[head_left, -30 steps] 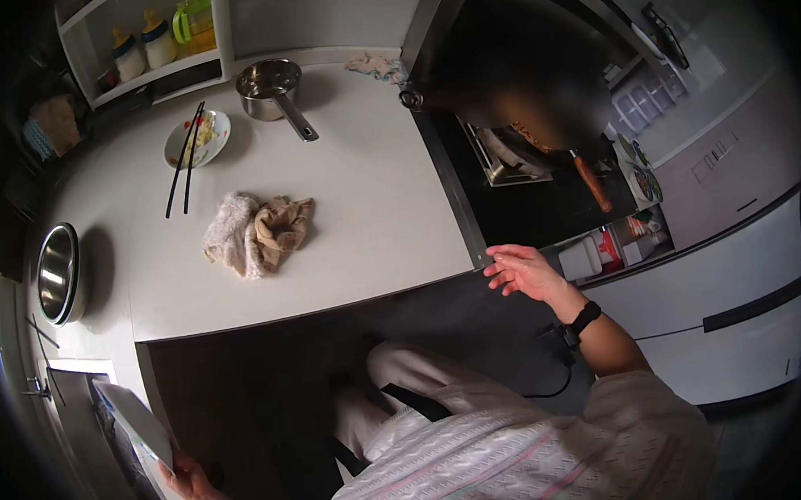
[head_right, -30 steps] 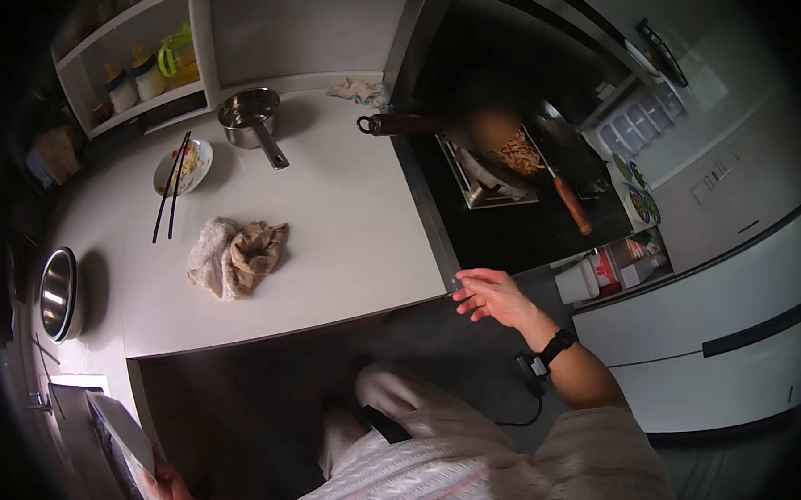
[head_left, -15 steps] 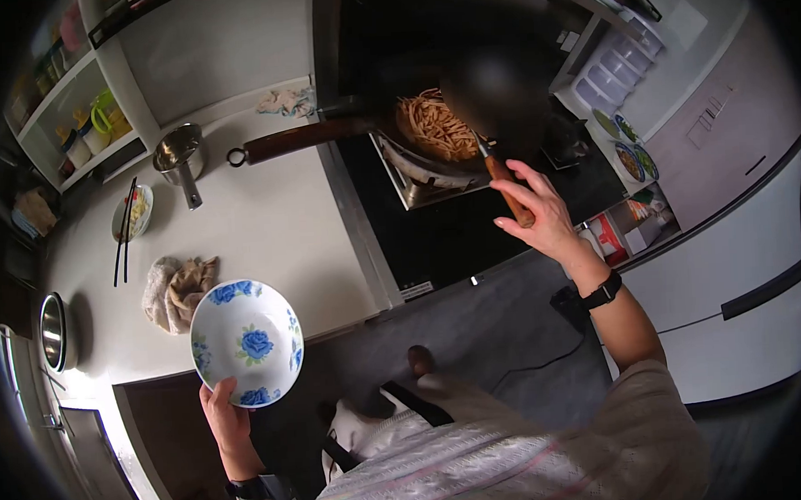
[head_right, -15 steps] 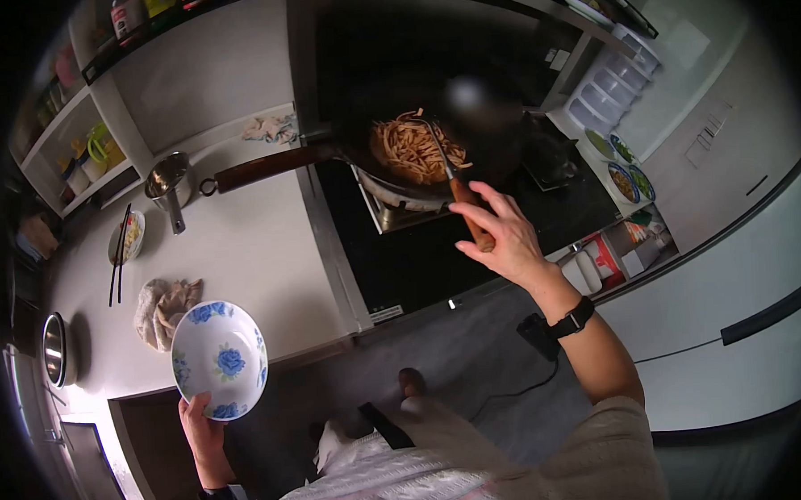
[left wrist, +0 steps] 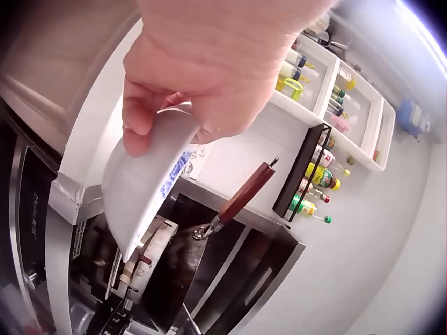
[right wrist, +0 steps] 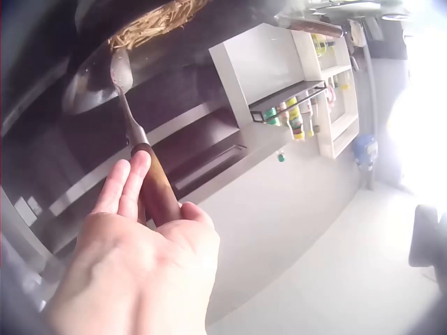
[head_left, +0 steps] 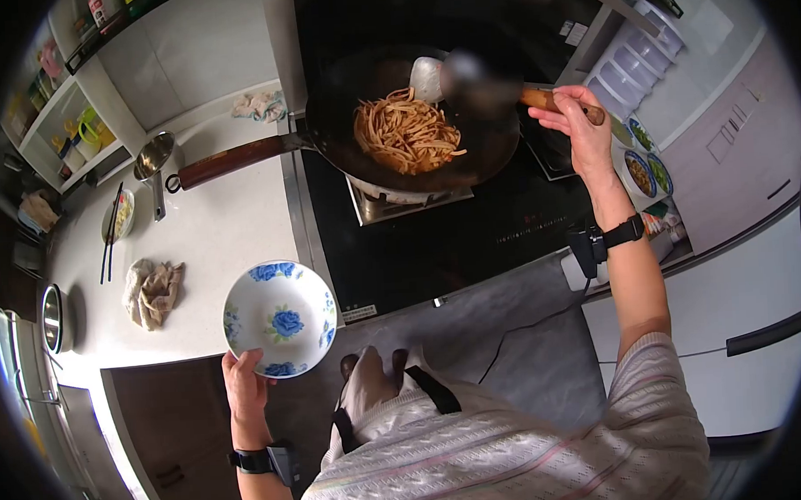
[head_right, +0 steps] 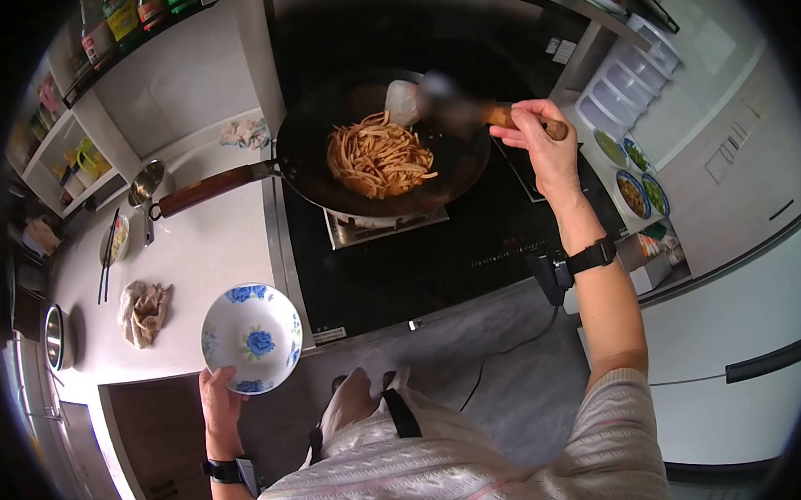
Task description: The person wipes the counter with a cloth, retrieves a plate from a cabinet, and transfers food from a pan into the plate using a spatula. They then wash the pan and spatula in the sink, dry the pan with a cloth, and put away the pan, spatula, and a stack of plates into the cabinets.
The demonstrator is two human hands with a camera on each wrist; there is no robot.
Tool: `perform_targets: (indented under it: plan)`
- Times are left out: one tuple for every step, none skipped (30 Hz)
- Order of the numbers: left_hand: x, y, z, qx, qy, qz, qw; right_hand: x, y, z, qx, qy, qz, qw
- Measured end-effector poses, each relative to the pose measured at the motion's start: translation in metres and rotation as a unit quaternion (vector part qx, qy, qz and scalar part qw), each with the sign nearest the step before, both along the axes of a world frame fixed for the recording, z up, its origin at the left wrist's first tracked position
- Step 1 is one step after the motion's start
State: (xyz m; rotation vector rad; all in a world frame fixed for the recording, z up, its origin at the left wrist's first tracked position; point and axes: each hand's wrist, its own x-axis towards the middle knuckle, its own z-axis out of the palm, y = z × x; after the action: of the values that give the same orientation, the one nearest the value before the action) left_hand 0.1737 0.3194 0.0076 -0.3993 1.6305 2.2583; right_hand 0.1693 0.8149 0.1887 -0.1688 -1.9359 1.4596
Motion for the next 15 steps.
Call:
perform_targets:
  plan:
    - [-0.003,0.0,-0.001,0.001,-0.001,0.001,1.0,0.003,-0.001,-0.001,-0.039,-0.017,0.014,0.999]
    - [-0.007,-0.002,-0.001,-0.011,0.002,-0.003,1.0,0.005,-0.001,-0.001,-0.078,-0.034,0.027,0.996]
    - [-0.01,-0.004,-0.002,-0.022,0.002,-0.007,1.0,0.01,-0.001,0.003,-0.077,-0.039,0.026,0.996]
    - [-0.015,-0.005,-0.001,-0.021,-0.002,-0.005,1.0,0.016,-0.001,0.013,-0.055,-0.035,0.038,0.997]
    - [-0.019,-0.007,-0.003,-0.017,-0.004,-0.007,1.0,0.022,0.0,0.025,-0.031,-0.032,0.051,0.998]
    - [-0.024,-0.01,-0.005,-0.016,0.002,-0.012,1.0,0.027,-0.001,0.038,-0.003,-0.032,0.04,0.999]
    - [-0.028,-0.012,-0.007,-0.017,0.009,-0.016,1.0,0.03,-0.001,0.048,0.027,-0.034,0.026,0.999]
    - [-0.031,-0.012,-0.005,-0.034,0.014,-0.015,0.999,0.032,-0.001,0.057,0.05,-0.049,0.004,0.998]
    - [-0.034,-0.014,-0.003,-0.034,0.014,-0.017,0.999,0.033,0.0,0.065,0.072,-0.062,-0.018,0.995]
    - [-0.037,-0.015,-0.002,-0.037,0.019,-0.019,0.999,0.035,0.004,0.076,0.072,-0.062,-0.02,0.995]
    - [-0.039,-0.017,-0.002,-0.039,0.022,-0.021,0.999,0.036,0.01,0.089,0.062,-0.11,-0.045,0.991]
    - [-0.042,-0.019,-0.004,-0.035,0.022,-0.021,0.999,0.033,0.012,0.097,0.054,-0.158,-0.07,0.983]
    - [-0.044,-0.023,-0.005,-0.033,0.022,-0.018,0.999,0.027,0.014,0.097,0.055,-0.159,-0.071,0.983]
    - [-0.046,-0.026,-0.006,-0.031,0.022,-0.015,0.999,0.022,0.017,0.093,-0.001,-0.166,-0.06,0.984]
    - [-0.047,-0.027,-0.007,-0.028,0.022,-0.018,0.999,0.02,0.02,0.086,-0.055,-0.173,-0.05,0.982]
